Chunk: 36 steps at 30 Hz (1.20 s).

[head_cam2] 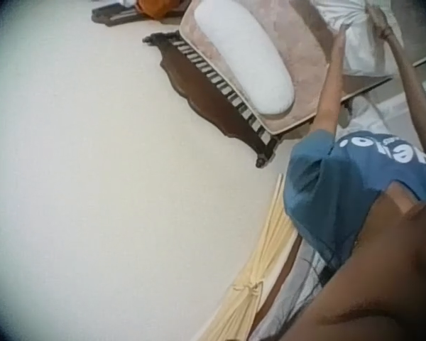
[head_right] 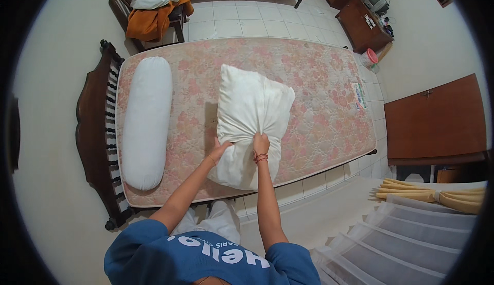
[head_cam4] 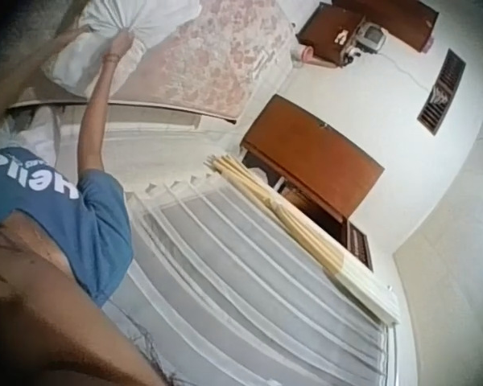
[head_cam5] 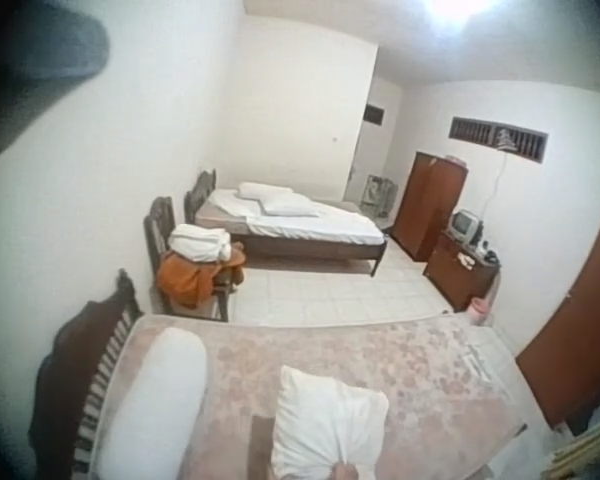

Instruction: Folding pillowcases and linens on a bed.

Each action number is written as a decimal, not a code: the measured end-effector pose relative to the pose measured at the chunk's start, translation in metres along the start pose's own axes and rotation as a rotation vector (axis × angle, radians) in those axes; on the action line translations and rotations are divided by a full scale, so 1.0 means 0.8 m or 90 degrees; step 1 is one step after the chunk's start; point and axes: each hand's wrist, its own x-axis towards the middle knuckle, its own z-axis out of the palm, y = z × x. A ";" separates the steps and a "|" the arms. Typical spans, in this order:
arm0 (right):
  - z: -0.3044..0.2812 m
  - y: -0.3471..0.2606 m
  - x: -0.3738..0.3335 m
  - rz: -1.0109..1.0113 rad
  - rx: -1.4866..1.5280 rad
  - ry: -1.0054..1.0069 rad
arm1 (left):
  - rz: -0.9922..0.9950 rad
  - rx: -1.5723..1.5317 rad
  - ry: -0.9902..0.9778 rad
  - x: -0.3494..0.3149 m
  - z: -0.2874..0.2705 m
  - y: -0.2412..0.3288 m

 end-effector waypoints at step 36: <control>0.434 0.012 -0.256 -0.035 0.006 -0.432 | 0.199 0.097 0.905 -0.210 -0.414 -0.083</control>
